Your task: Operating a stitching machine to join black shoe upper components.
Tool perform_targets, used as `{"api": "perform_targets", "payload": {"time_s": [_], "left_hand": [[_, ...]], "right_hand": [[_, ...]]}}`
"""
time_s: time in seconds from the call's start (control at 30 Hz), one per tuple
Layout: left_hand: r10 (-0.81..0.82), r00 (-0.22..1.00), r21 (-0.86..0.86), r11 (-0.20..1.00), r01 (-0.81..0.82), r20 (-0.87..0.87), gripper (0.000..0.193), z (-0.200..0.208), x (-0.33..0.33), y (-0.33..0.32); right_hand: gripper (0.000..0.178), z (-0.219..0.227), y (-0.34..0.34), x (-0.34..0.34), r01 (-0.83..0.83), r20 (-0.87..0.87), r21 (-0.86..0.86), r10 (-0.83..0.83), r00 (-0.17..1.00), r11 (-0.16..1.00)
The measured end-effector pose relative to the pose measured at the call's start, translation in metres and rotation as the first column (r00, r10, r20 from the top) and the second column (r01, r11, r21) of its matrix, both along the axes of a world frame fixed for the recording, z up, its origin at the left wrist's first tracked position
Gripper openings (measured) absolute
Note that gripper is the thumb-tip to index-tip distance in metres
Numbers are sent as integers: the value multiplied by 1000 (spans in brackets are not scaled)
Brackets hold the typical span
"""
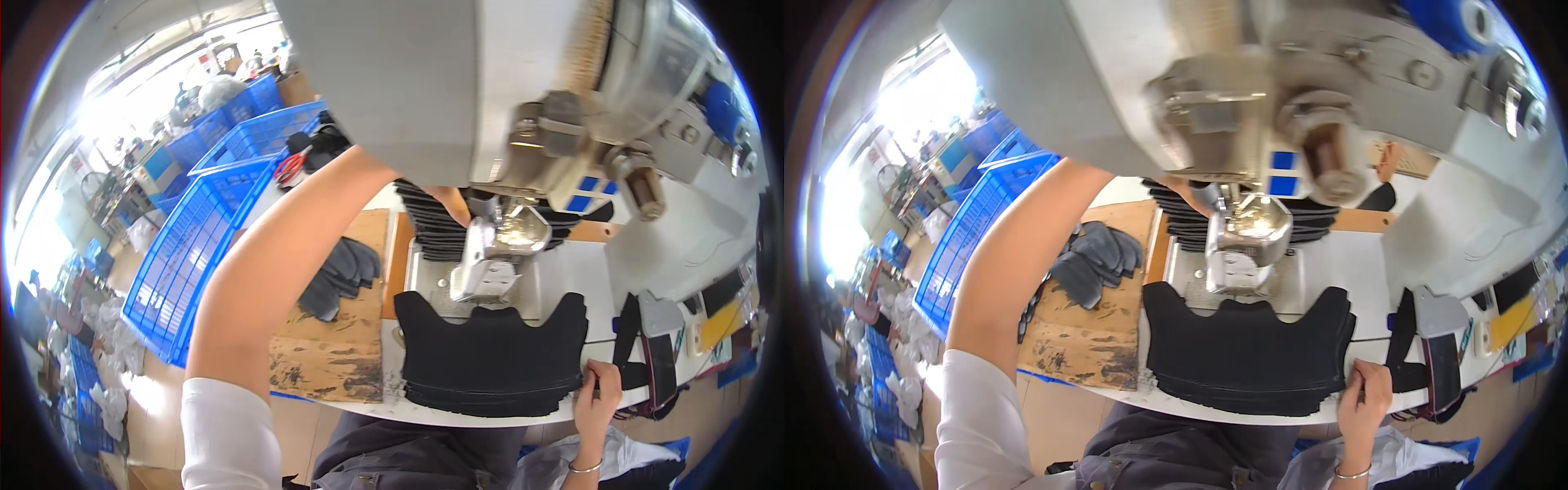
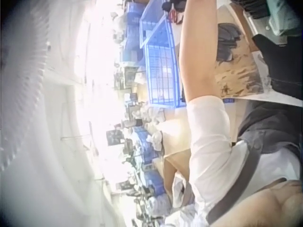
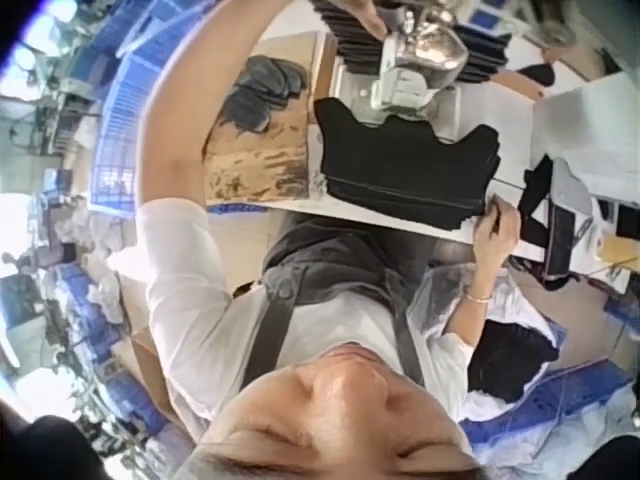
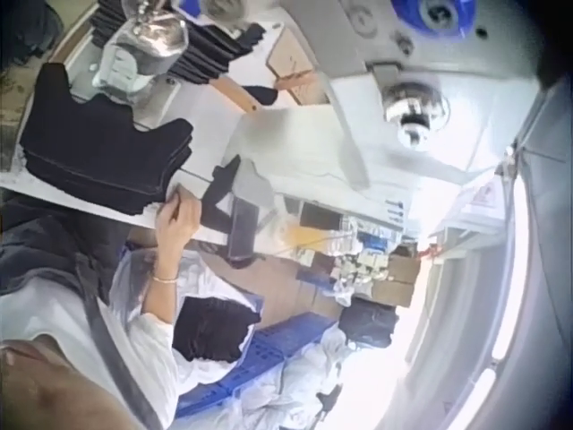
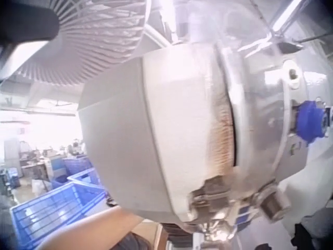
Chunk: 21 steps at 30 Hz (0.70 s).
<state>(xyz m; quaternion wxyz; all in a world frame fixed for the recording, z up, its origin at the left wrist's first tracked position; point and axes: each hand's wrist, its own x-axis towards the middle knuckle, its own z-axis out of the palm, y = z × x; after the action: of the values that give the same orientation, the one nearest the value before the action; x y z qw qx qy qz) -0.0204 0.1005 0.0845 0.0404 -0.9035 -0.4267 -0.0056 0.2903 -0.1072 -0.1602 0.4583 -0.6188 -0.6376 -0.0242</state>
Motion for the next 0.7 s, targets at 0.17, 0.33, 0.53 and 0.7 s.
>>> {"api": "perform_targets", "payload": {"time_s": [0.17, 0.33, 0.53, 0.7], "left_hand": [[24, 980, 4, 1000, -25, 200, 49, -22, -29, 1], [182, 914, -263, 961, -87, 362, 40, -98, -132, -52], [67, 952, -132, 991, -28, 297, 41, -171, -170, -96], [-14, 855, 15, 1000, 8, 518, 17, -193, -179, -86]], "right_hand": [[14, -3, -6, 7, 14, -25, -25, -15, 1000, 1000], [19, -13, -8, 15, -29, -83, 63, 34, 996, 998], [20, 21, -8, 0, -205, 30, 144, 203, 979, 968], [22, 84, 3, -48, -408, 397, 166, 318, 861, 898]]}}
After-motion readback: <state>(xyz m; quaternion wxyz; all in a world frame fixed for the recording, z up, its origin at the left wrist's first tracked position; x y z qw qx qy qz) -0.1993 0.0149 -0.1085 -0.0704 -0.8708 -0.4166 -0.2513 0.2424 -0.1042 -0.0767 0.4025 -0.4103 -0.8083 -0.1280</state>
